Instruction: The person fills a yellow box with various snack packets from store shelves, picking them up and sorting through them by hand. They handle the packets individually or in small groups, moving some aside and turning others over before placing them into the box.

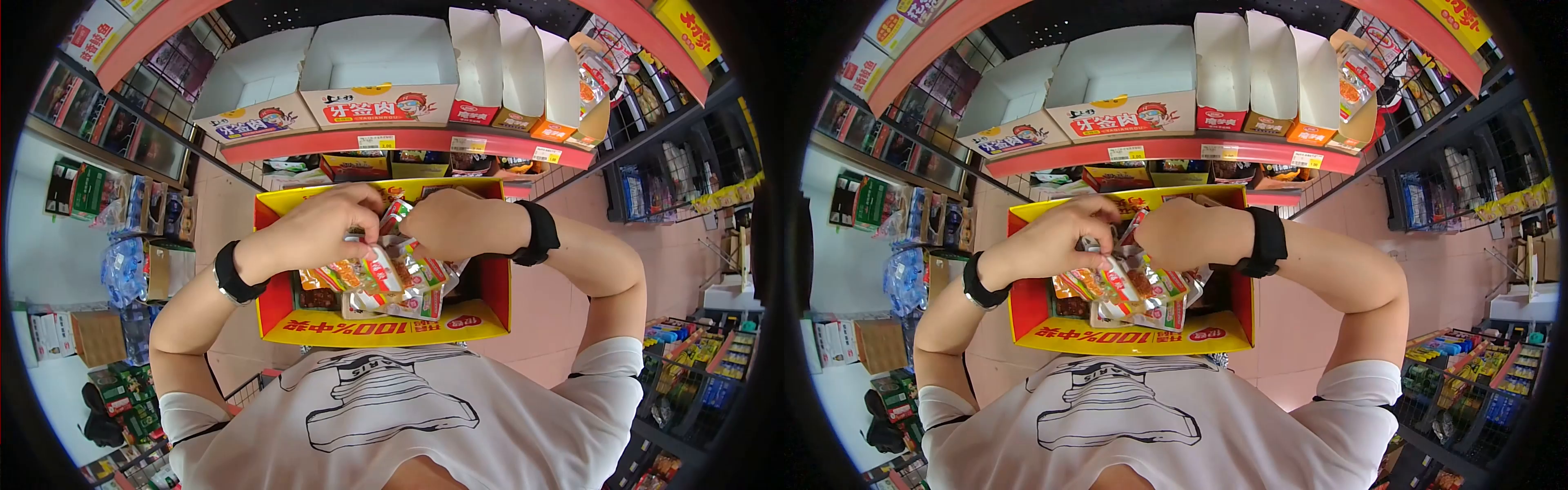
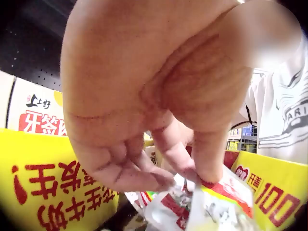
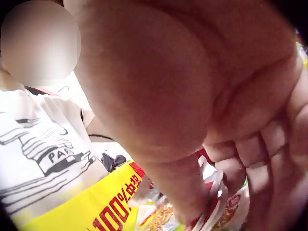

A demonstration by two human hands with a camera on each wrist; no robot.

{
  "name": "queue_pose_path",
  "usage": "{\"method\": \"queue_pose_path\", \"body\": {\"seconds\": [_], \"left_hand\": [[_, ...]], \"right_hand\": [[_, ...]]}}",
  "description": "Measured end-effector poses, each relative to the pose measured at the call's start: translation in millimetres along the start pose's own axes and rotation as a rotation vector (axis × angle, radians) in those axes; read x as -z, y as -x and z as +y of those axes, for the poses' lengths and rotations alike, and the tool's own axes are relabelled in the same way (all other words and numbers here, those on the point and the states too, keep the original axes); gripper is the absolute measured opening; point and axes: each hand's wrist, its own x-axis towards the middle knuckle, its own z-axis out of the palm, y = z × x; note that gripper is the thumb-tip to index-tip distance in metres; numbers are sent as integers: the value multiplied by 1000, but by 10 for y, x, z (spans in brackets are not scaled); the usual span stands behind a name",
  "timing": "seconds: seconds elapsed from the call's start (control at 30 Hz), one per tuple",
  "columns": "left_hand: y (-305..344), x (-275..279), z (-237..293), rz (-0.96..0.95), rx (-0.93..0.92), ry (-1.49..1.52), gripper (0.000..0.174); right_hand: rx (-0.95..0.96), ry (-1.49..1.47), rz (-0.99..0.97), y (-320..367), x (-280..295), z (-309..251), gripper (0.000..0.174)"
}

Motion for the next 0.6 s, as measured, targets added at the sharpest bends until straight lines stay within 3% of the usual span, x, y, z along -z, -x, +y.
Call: {"method": "queue_pose_path", "body": {"seconds": [0.03,0.07,0.1,0.17,0.23,0.27,0.3,0.33,0.43,0.5,0.57,0.6], "left_hand": [[-23,-18,2,142,-83,-14,14],[-46,-44,12,161,-89,-32,16],[-74,-59,29,163,-90,-34,16],[-131,-82,61,-8,53,156,17],[-153,-139,64,27,9,196,16],[-167,-141,78,46,73,245,15],[-178,-135,81,65,136,294,14],[-196,-145,42,125,82,367,13],[-213,-54,44,221,101,393,12],[-212,-48,-41,257,97,460,11],[-225,-10,-56,483,84,690,11],[-231,63,44,540,92,765,11]], "right_hand": [[-33,-49,46,-6,-3,26,20],[-33,-47,46,-13,-15,58,20],[-23,-121,101,-20,-22,90,21],[-14,-190,158,-19,-2,110,23],[-85,-354,193,3,56,84,23],[-86,-350,196,20,61,87,23],[-86,-390,270,45,63,96,22],[-86,-427,346,61,76,107,22],[-197,-561,347,133,253,92,18],[-155,-590,416,196,324,121,22],[-92,-921,633,213,337,148,34],[-175,-1146,499,298,437,83,44]]}}
